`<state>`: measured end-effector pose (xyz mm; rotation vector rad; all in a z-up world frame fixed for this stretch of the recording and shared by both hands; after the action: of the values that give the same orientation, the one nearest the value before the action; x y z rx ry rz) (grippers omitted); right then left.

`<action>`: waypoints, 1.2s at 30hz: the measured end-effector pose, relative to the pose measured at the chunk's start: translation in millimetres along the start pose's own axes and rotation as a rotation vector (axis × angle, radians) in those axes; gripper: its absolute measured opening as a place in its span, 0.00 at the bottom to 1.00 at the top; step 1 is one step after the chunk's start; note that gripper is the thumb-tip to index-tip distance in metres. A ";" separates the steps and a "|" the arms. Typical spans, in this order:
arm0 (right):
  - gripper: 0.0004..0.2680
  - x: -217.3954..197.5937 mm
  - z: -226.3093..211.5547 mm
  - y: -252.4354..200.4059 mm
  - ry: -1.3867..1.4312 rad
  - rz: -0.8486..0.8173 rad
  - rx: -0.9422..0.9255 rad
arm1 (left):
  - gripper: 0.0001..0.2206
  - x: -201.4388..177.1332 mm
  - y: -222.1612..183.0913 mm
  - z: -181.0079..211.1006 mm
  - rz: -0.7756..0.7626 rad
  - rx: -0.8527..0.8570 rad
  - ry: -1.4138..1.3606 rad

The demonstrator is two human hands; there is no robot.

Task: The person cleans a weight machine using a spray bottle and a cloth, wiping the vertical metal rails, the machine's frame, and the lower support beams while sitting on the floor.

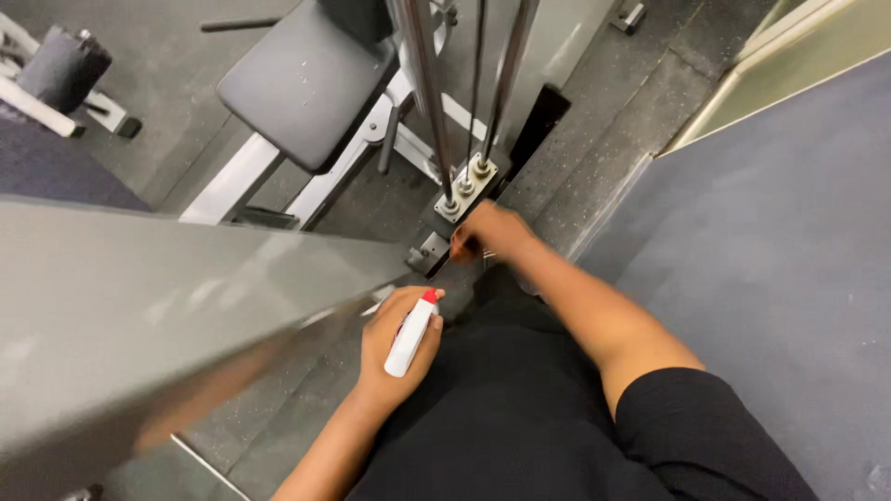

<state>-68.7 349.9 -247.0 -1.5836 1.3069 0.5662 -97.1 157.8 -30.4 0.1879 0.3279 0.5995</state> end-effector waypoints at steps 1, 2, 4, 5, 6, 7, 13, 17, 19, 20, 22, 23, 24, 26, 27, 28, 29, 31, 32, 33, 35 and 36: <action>0.06 -14.4 17.9 -0.8 -0.051 0.031 0.111 | 0.09 -2.3 -10.3 -3.8 0.005 -0.013 -0.009; 0.06 -28.1 35.7 -2.5 -0.100 0.060 0.222 | 0.09 -3.9 -20.8 -7.5 0.009 -0.030 -0.020; 0.06 10.7 96.9 19.8 -0.238 0.091 0.202 | 0.10 -6.9 -39.2 -3.7 0.054 -0.042 0.002; 0.06 28.2 126.3 30.9 -0.373 0.132 0.190 | 0.10 -8.8 -48.0 -1.1 0.087 -0.047 0.022; 0.06 37.8 110.4 34.9 -0.379 0.130 0.176 | 0.10 -10.8 -57.2 0.2 0.102 -0.049 0.026; 0.05 47.5 100.2 38.2 -0.315 0.107 0.254 | 0.10 -14.0 -66.3 2.7 0.122 -0.037 0.038; 0.05 128.5 -28.1 50.2 -0.488 0.126 0.041 | 0.08 -44.0 -109.7 4.6 0.267 -0.062 0.105; 0.18 204.5 -63.6 74.7 -0.530 -0.035 0.632 | 0.08 -49.2 -122.9 1.3 0.339 -0.053 0.120; 0.07 125.1 -53.0 38.0 -0.091 0.120 0.281 | 0.07 -46.5 -122.1 0.7 0.341 -0.027 0.098; 0.10 79.0 -55.9 16.9 0.348 0.251 -0.089 | 0.07 -45.3 -121.2 0.3 0.343 -0.010 0.080; 0.09 78.4 -25.2 24.0 0.093 0.151 0.056 | 0.07 -44.3 -121.5 1.0 0.327 -0.019 0.066; 0.14 79.8 -5.8 27.0 -0.156 0.050 0.204 | 0.08 -42.2 -121.2 0.9 0.306 -0.034 0.053; 0.14 88.6 3.4 27.9 -0.160 0.049 0.199 | 0.08 -43.1 -121.4 0.9 0.312 -0.034 0.054; 0.14 99.9 14.3 28.2 -0.498 0.153 0.094 | 0.09 -41.9 -119.1 0.9 0.298 -0.031 0.058; 0.14 90.6 -5.9 22.8 -0.501 0.152 0.092 | 0.09 -42.1 -120.3 -0.8 0.302 -0.030 0.057; 0.07 81.3 -24.6 17.2 -0.454 0.142 0.080 | 0.08 -41.9 -121.0 -3.0 0.308 -0.030 0.060; 0.02 72.3 -43.3 11.6 -0.408 0.132 0.069 | 0.08 -41.4 -121.6 -5.4 0.315 -0.029 0.062; 0.11 110.2 -52.4 29.1 -0.391 0.210 -0.055 | 0.09 -40.4 -118.1 -3.5 0.318 -0.034 0.054; 0.20 128.1 -62.4 36.9 -0.366 0.293 -0.181 | 0.09 -41.2 -116.5 -2.3 0.319 -0.038 0.052; 0.20 132.7 -62.8 42.0 -0.364 0.292 -0.182 | 0.09 -39.9 -113.6 0.9 0.319 -0.040 0.053; 0.15 143.7 -51.7 57.2 -0.169 0.228 0.018 | 0.09 -38.5 -107.1 7.0 0.281 -0.022 0.047; 0.15 132.6 -53.1 54.4 -0.167 0.231 0.020 | 0.09 -38.3 -104.0 8.2 0.277 -0.020 0.049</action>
<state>-88.6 243.0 -354.4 -1.3467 1.3720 0.8086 -69.7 50.6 -41.1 0.2010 0.3455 0.8823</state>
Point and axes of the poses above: each hand's wrist, its own y-axis towards the middle knuckle, its own x-axis out of the palm, z = x × y, the point moved 6 cm from there along y, towards the middle knuckle, and after that the axes turned 8 degrees about -z, right-handed, at the moved point
